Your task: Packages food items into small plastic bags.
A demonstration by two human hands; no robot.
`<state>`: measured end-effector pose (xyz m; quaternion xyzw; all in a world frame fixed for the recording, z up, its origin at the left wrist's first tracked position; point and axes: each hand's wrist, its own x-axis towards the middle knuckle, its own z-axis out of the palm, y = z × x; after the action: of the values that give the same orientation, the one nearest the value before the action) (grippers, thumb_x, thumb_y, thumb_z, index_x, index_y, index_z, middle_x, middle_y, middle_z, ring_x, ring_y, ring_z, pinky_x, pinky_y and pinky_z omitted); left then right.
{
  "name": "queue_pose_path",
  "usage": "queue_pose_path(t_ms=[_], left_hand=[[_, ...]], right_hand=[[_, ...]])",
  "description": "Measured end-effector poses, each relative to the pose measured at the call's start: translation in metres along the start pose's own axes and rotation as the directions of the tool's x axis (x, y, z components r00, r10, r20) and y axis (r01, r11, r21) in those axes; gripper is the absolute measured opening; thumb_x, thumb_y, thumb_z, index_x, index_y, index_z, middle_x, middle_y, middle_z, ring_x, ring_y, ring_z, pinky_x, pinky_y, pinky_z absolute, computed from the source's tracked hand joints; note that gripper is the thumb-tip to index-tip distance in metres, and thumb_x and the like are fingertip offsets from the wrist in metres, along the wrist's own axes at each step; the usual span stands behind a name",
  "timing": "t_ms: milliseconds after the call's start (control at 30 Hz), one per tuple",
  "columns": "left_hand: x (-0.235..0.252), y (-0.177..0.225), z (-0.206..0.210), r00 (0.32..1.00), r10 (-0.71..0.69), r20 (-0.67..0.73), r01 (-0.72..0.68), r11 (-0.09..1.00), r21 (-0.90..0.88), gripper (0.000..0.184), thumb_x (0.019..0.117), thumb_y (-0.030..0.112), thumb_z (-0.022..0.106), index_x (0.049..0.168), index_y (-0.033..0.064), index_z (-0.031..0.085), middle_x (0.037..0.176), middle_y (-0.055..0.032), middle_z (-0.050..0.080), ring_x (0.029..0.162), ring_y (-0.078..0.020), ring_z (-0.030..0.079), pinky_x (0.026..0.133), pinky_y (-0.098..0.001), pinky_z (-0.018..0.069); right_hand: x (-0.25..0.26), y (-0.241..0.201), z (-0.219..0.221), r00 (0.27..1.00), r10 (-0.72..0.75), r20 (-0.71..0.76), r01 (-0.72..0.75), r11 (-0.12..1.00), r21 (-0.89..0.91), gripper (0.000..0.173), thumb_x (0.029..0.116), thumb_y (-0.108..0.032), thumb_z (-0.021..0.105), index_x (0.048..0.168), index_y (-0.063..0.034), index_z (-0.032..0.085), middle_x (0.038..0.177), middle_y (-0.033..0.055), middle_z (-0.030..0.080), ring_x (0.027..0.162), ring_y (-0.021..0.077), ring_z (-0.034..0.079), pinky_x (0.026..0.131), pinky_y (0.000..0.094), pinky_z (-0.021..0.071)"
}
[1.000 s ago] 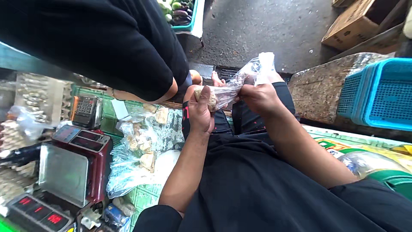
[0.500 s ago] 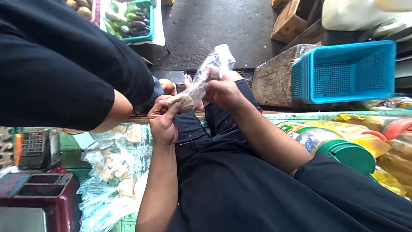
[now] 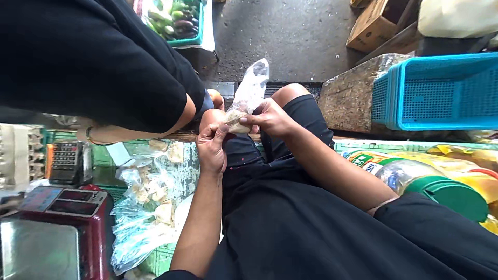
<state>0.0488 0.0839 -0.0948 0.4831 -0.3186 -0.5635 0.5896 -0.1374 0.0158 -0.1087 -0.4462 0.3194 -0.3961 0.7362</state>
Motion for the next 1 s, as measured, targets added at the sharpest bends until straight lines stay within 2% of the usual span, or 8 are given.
queue_pose_path(t_ms=[133, 200, 267, 400, 533, 700, 867, 1000], left_hand=[[0.000, -0.005, 0.003, 0.984, -0.102, -0.144, 0.088, 0.991, -0.104, 0.011, 0.0996, 0.014, 0.066, 0.093, 0.0069, 0.072, 0.093, -0.0094, 0.073, 0.083, -0.0197, 0.072, 0.078, -0.0387, 0.0623], [0.001, -0.009, 0.006, 0.965, -0.201, -0.167, 0.168, 0.967, -0.192, 0.021, 0.1050, 0.025, 0.058, 0.109, 0.0066, 0.068, 0.107, -0.0125, 0.072, 0.095, -0.0236, 0.071, 0.086, -0.0420, 0.0608], [-0.002, -0.015, 0.005, 0.964, -0.258, -0.068, 0.244, 0.955, -0.165, 0.035, 0.1060, 0.038, 0.054, 0.126, 0.0110, 0.062, 0.117, -0.0109, 0.070, 0.102, -0.0234, 0.070, 0.090, -0.0429, 0.0599], [-0.006, -0.019, 0.010, 0.965, -0.263, -0.015, 0.263, 0.965, -0.014, 0.024, 0.1011, 0.017, 0.065, 0.124, 0.0076, 0.064, 0.105, -0.0131, 0.072, 0.085, -0.0226, 0.072, 0.077, -0.0404, 0.0635], [-0.003, -0.012, 0.008, 0.973, -0.229, -0.014, 0.229, 0.963, 0.146, 0.023, 0.0945, 0.011, 0.073, 0.117, 0.0101, 0.068, 0.099, -0.0076, 0.071, 0.071, -0.0130, 0.066, 0.061, -0.0272, 0.0583], [-0.006, -0.018, 0.005, 0.930, -0.367, 0.035, 0.366, 0.930, 0.030, 0.014, 0.0968, 0.011, 0.069, 0.110, 0.0058, 0.067, 0.091, -0.0099, 0.071, 0.071, -0.0162, 0.069, 0.065, -0.0324, 0.0614], [-0.008, -0.012, 0.000, 0.968, -0.249, 0.017, 0.237, 0.940, 0.245, 0.016, 0.0899, 0.005, 0.076, 0.105, 0.0035, 0.071, 0.090, -0.0094, 0.073, 0.070, -0.0144, 0.068, 0.063, -0.0302, 0.0593], [-0.014, -0.013, -0.004, 0.943, -0.325, 0.076, 0.303, 0.928, 0.218, 0.017, 0.0946, 0.010, 0.071, 0.110, 0.0032, 0.068, 0.090, -0.0097, 0.073, 0.071, -0.0167, 0.071, 0.067, -0.0336, 0.0628]], right_hand=[[-0.001, 0.005, -0.001, 0.998, 0.039, -0.041, -0.042, 0.998, -0.051, 0.011, 0.0917, -0.006, 0.073, 0.095, 0.0050, 0.072, 0.087, 0.0109, 0.074, 0.075, 0.0144, 0.071, 0.072, 0.0332, 0.0621], [-0.001, 0.008, 0.004, 0.994, 0.076, -0.082, -0.076, 0.997, 0.002, 0.013, 0.0919, -0.006, 0.073, 0.097, 0.0052, 0.071, 0.088, 0.0116, 0.074, 0.078, 0.0156, 0.071, 0.075, 0.0348, 0.0617], [0.000, 0.013, 0.009, 0.985, 0.115, -0.125, -0.110, 0.993, 0.052, 0.013, 0.0928, -0.007, 0.072, 0.099, 0.0046, 0.071, 0.089, 0.0115, 0.073, 0.079, 0.0159, 0.070, 0.076, 0.0352, 0.0610], [0.001, 0.016, 0.009, 0.980, 0.157, -0.120, -0.146, 0.985, 0.090, 0.017, 0.0941, -0.010, 0.071, 0.104, 0.0032, 0.071, 0.092, 0.0109, 0.073, 0.080, 0.0153, 0.068, 0.072, 0.0332, 0.0583], [0.003, 0.015, 0.009, 0.981, 0.179, -0.073, -0.167, 0.975, 0.148, 0.020, 0.0970, -0.013, 0.069, 0.108, 0.0039, 0.069, 0.094, 0.0116, 0.073, 0.080, 0.0154, 0.070, 0.072, 0.0335, 0.0601], [0.007, 0.011, 0.010, 0.981, 0.162, -0.110, -0.152, 0.984, 0.095, 0.014, 0.0956, -0.009, 0.070, 0.098, 0.0045, 0.071, 0.085, 0.0104, 0.073, 0.078, 0.0144, 0.070, 0.077, 0.0348, 0.0606], [0.002, 0.016, 0.010, 0.983, 0.184, -0.008, -0.181, 0.977, 0.112, 0.018, 0.0968, -0.013, 0.070, 0.103, 0.0042, 0.070, 0.089, 0.0105, 0.073, 0.079, 0.0141, 0.070, 0.076, 0.0342, 0.0604], [0.002, 0.020, 0.011, 0.988, 0.151, -0.032, -0.149, 0.987, 0.066, 0.015, 0.0944, -0.010, 0.071, 0.098, 0.0048, 0.071, 0.085, 0.0113, 0.073, 0.079, 0.0153, 0.071, 0.078, 0.0370, 0.0612]])
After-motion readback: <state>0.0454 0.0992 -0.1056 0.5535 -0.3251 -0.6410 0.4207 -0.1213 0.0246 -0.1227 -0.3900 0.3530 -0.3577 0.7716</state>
